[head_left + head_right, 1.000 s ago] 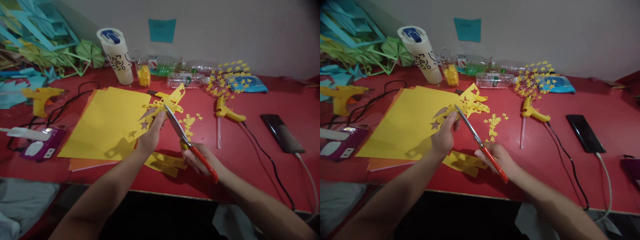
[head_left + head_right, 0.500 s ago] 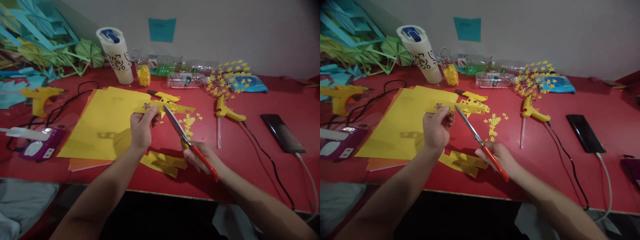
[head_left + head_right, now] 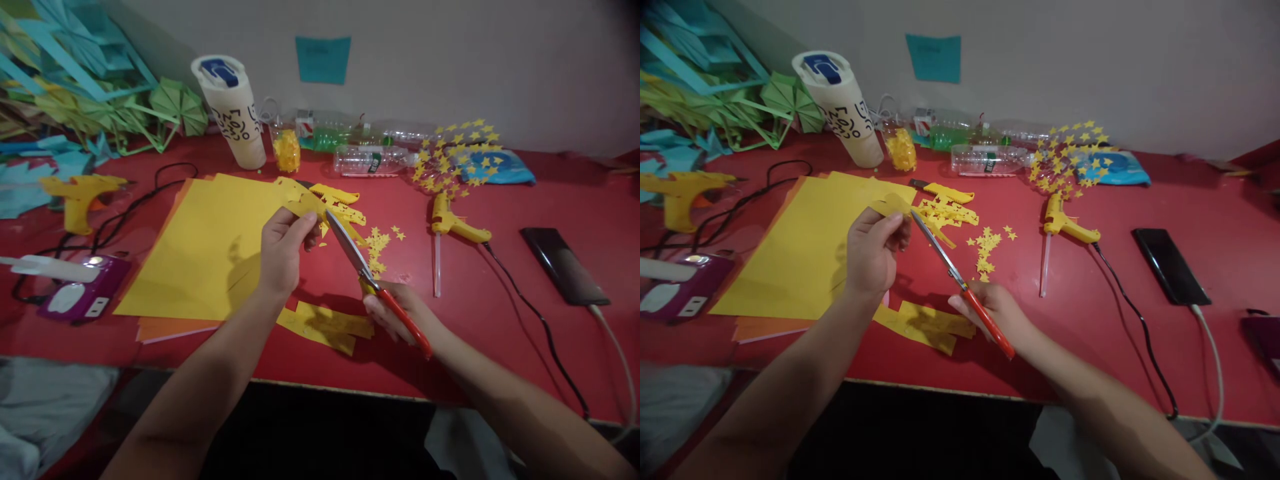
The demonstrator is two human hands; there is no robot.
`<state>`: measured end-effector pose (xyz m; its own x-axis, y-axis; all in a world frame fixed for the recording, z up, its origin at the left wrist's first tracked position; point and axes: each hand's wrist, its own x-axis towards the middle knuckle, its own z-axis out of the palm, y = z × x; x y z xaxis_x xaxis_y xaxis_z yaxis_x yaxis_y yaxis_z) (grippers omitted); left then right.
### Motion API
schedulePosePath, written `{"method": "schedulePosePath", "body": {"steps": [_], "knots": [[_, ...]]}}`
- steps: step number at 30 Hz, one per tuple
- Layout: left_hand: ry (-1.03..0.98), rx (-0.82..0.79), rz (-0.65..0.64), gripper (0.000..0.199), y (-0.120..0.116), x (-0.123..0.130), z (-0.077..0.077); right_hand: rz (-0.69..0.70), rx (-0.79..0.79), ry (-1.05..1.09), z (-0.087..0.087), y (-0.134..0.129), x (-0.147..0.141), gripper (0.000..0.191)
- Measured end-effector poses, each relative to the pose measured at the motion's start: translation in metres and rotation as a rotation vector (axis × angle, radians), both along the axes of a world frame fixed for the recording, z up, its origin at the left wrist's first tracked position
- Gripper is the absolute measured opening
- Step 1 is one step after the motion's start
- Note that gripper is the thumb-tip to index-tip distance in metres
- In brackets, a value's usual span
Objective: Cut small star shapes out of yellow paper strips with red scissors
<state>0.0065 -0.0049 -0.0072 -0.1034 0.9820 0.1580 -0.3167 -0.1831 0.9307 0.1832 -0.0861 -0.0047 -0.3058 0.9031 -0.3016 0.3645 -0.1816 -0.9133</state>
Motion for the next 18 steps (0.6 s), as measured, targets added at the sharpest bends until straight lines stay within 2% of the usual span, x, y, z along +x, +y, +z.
{"method": "schedulePosePath", "body": {"steps": [3,10,18], "knots": [[0.019,0.032,-0.014,0.009,0.001,-0.002,0.0,0.017,0.009,0.003,-0.002,0.001,0.001,0.052],[0.05,0.061,-0.022,0.009,0.001,-0.004,0.0,0.09,0.092,0.025,-0.022,0.003,0.009,0.056],[0.136,0.11,-0.015,0.011,0.001,-0.005,-0.002,0.112,0.077,0.032,-0.021,0.004,0.013,0.059]]}}
